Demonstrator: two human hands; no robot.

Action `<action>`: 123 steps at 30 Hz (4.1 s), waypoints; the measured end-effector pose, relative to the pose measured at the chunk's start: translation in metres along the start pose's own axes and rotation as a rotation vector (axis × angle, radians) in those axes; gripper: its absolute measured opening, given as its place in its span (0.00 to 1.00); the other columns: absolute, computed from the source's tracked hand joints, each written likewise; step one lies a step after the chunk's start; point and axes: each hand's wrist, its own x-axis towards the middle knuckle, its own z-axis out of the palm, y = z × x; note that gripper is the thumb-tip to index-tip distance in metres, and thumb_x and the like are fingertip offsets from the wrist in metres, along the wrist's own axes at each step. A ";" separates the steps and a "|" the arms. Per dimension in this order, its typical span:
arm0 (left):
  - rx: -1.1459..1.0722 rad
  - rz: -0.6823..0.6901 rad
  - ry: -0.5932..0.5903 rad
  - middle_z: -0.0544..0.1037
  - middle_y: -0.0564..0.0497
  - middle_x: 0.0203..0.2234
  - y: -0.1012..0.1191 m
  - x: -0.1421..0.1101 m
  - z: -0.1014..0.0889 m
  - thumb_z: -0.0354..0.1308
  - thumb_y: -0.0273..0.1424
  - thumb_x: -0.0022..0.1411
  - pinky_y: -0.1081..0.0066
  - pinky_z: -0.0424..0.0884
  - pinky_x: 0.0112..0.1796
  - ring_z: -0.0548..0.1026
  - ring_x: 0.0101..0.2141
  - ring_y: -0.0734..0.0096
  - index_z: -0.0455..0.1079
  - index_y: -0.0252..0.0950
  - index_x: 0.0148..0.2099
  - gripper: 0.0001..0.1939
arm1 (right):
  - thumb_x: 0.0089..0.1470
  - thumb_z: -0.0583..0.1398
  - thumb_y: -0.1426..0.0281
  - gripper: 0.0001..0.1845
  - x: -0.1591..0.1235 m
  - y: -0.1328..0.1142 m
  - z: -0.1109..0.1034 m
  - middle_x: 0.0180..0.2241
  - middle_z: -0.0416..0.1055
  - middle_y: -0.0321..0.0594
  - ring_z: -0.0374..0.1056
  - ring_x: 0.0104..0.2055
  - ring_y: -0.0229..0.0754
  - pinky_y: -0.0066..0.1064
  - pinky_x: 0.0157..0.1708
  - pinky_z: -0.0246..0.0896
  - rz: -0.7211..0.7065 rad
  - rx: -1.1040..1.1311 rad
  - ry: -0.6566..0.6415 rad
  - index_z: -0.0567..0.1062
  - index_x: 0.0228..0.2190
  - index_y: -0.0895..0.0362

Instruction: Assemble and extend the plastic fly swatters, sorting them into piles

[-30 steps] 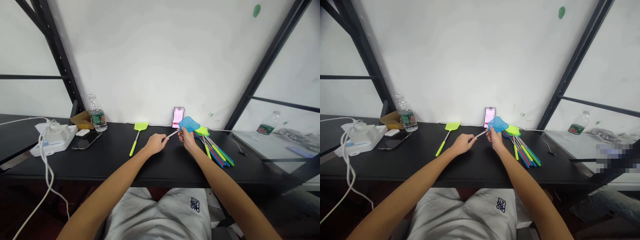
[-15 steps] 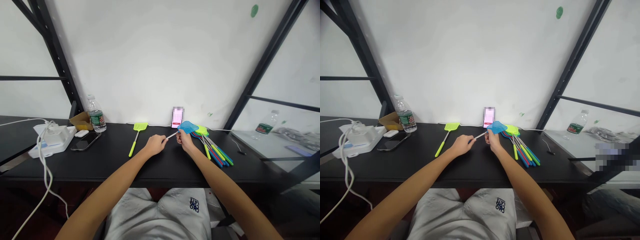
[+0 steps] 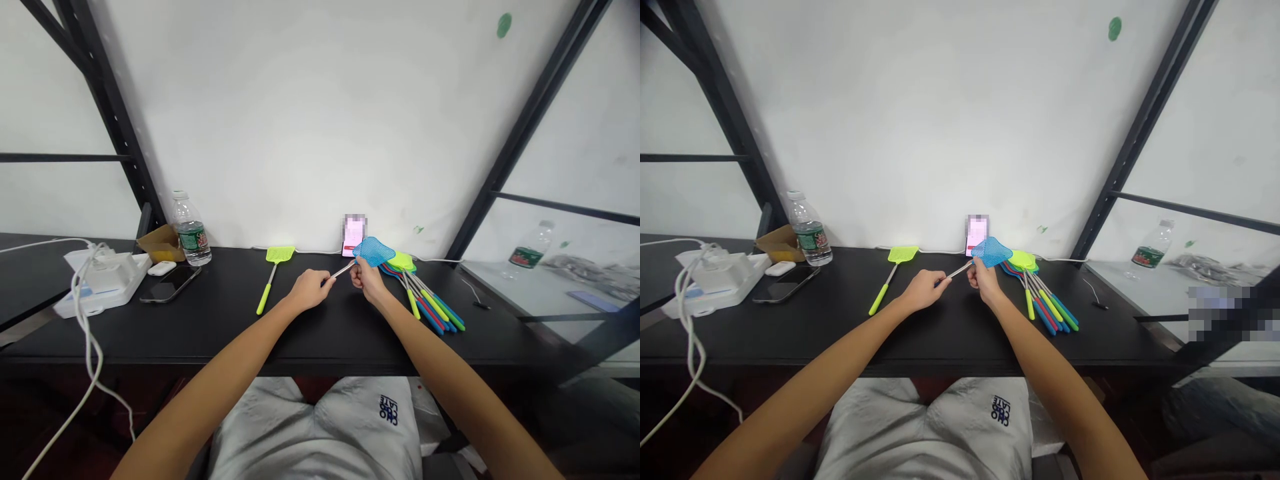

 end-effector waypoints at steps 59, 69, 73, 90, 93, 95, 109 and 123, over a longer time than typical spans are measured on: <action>-0.056 0.007 -0.096 0.72 0.52 0.19 0.005 0.015 0.001 0.48 0.41 0.66 0.72 0.55 0.26 0.65 0.22 0.74 0.74 0.35 0.28 0.21 | 0.47 0.61 0.69 0.19 0.013 -0.012 -0.016 0.13 0.45 0.24 0.39 0.13 0.25 0.20 0.11 0.32 0.134 -0.138 -0.026 0.54 0.18 0.53; 0.023 0.007 -0.089 0.76 0.48 0.23 0.006 0.009 0.000 0.47 0.41 0.67 0.71 0.58 0.29 0.70 0.26 0.70 0.75 0.36 0.31 0.21 | 0.47 0.61 0.68 0.19 0.013 -0.009 -0.016 0.12 0.45 0.24 0.38 0.13 0.25 0.20 0.11 0.31 0.141 -0.127 -0.056 0.53 0.18 0.53; 0.183 -0.005 -0.094 0.78 0.45 0.28 0.009 0.009 0.001 0.44 0.42 0.68 0.70 0.62 0.33 0.74 0.31 0.64 0.76 0.37 0.37 0.21 | 0.47 0.59 0.70 0.19 0.013 -0.010 -0.015 0.12 0.45 0.24 0.38 0.12 0.25 0.20 0.11 0.31 0.161 -0.103 -0.026 0.53 0.17 0.53; 0.023 0.035 -0.099 0.74 0.49 0.22 0.006 0.015 0.005 0.47 0.41 0.67 0.71 0.58 0.29 0.69 0.25 0.71 0.72 0.35 0.29 0.21 | 0.48 0.59 0.73 0.19 0.013 -0.017 -0.021 0.13 0.44 0.24 0.39 0.12 0.26 0.20 0.11 0.33 0.152 -0.110 0.004 0.52 0.19 0.53; -0.156 -0.003 -0.155 0.71 0.52 0.18 -0.002 0.017 0.002 0.49 0.42 0.64 0.72 0.56 0.26 0.66 0.22 0.74 0.69 0.34 0.24 0.21 | 0.48 0.59 0.72 0.20 0.014 -0.018 -0.024 0.13 0.44 0.24 0.39 0.13 0.26 0.20 0.11 0.33 0.142 -0.107 -0.022 0.51 0.18 0.53; -0.285 -0.053 -0.203 0.69 0.53 0.17 -0.005 0.017 0.001 0.50 0.44 0.63 0.74 0.56 0.25 0.64 0.20 0.76 0.67 0.34 0.24 0.22 | 0.48 0.60 0.71 0.20 0.014 -0.019 -0.025 0.12 0.43 0.24 0.38 0.13 0.26 0.20 0.12 0.32 0.132 -0.101 -0.037 0.51 0.18 0.53; -1.121 -0.362 -0.649 0.56 0.60 0.13 -0.012 0.017 -0.013 0.60 0.48 0.57 0.78 0.46 0.16 0.52 0.14 0.85 0.61 0.35 0.27 0.22 | 0.51 0.61 0.68 0.23 0.011 -0.032 -0.029 0.12 0.44 0.25 0.39 0.13 0.26 0.22 0.12 0.35 0.021 -0.057 -0.077 0.52 0.16 0.54; -0.290 -0.018 -0.135 0.69 0.55 0.20 -0.014 0.011 0.002 0.50 0.42 0.63 0.74 0.57 0.27 0.65 0.24 0.75 0.67 0.34 0.25 0.20 | 0.57 0.53 0.54 0.22 0.026 -0.019 -0.048 0.12 0.47 0.27 0.40 0.12 0.29 0.22 0.11 0.33 0.184 -0.015 -0.045 0.58 0.19 0.54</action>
